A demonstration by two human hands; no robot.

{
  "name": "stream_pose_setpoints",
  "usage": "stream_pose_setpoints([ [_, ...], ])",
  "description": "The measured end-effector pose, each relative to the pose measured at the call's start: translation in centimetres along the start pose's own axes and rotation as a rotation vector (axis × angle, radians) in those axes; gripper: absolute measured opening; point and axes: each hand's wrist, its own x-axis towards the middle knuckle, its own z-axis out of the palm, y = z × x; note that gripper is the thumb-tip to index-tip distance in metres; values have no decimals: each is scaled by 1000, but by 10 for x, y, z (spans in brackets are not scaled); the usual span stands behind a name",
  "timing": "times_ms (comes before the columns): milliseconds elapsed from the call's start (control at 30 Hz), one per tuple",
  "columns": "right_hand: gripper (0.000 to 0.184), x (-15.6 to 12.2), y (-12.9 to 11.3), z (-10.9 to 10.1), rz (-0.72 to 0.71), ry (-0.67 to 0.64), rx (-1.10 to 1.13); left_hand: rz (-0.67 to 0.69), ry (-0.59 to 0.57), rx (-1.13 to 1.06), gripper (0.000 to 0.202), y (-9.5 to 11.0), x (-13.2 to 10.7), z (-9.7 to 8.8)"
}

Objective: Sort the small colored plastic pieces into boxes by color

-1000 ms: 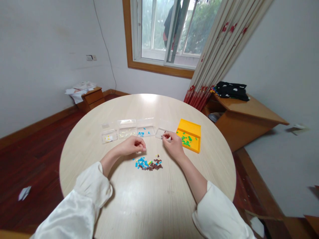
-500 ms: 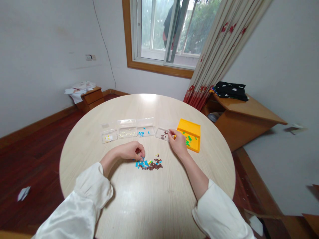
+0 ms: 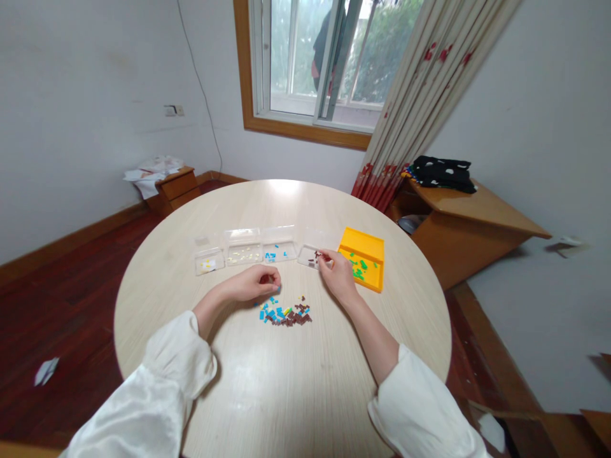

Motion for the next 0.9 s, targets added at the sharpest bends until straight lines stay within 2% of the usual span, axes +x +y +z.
stream_pose_setpoints([
  [167,24,-1,-2,0,16,-24,19,58,114,10,6,0,3,-1],
  [600,21,-1,-4,1,-19,-38,22,34,397,-129,11,-10,10,-1],
  [767,19,-4,-12,-1,-103,-65,54,77,595,-57,11,-16,14,0],
  [900,15,-11,-29,-2,-255,-151,114,168,772,147,14,-22,16,1],
])
